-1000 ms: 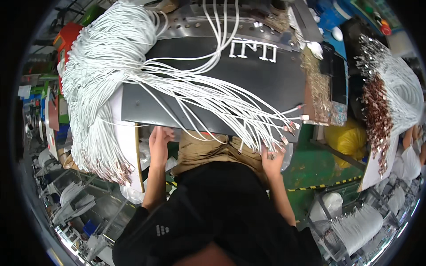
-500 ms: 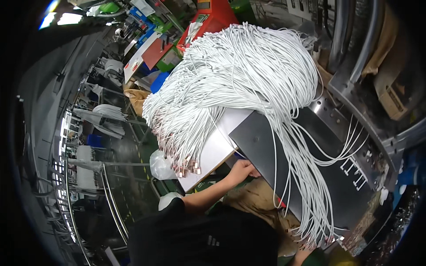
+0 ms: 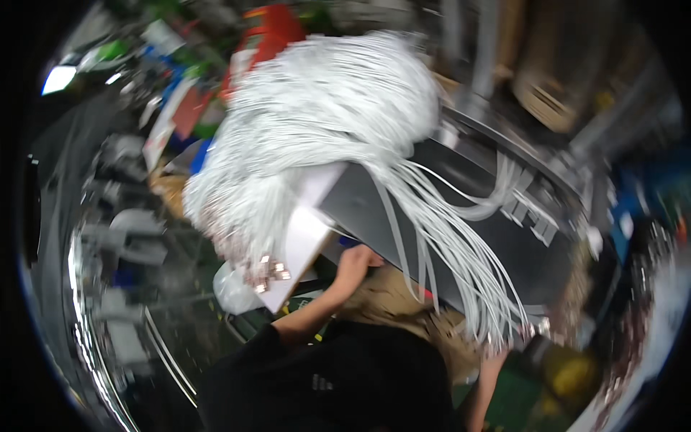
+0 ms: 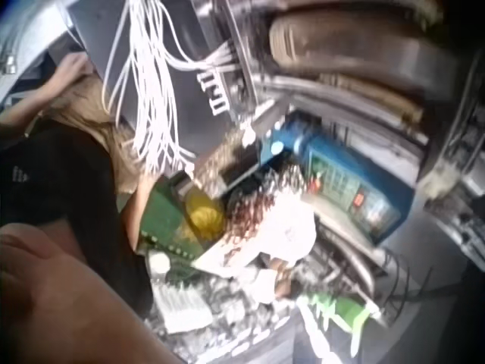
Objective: Organizing and grouping white wire harnesses at a manual assembly station.
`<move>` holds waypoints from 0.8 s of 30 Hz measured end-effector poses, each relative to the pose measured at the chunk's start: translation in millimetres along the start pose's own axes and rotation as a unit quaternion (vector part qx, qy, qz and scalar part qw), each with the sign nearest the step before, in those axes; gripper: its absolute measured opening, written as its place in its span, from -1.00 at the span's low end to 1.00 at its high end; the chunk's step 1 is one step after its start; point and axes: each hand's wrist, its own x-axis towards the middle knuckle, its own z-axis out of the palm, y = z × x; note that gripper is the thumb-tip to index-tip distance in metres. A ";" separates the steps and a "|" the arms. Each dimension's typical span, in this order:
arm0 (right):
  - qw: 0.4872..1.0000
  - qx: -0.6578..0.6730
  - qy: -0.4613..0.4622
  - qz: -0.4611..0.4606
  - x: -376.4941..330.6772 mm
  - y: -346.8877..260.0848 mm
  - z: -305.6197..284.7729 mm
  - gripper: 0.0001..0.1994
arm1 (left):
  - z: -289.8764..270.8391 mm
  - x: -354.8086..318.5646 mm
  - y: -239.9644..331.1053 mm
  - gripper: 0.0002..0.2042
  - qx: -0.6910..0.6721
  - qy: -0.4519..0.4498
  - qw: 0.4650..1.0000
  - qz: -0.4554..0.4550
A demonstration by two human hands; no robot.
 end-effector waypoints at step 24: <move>0.949 0.188 0.224 -0.113 106.3 -244.7 -167.7 -0.78 | 69.5 99.0 236.0 -0.68 0.567 -0.371 0.700 0.223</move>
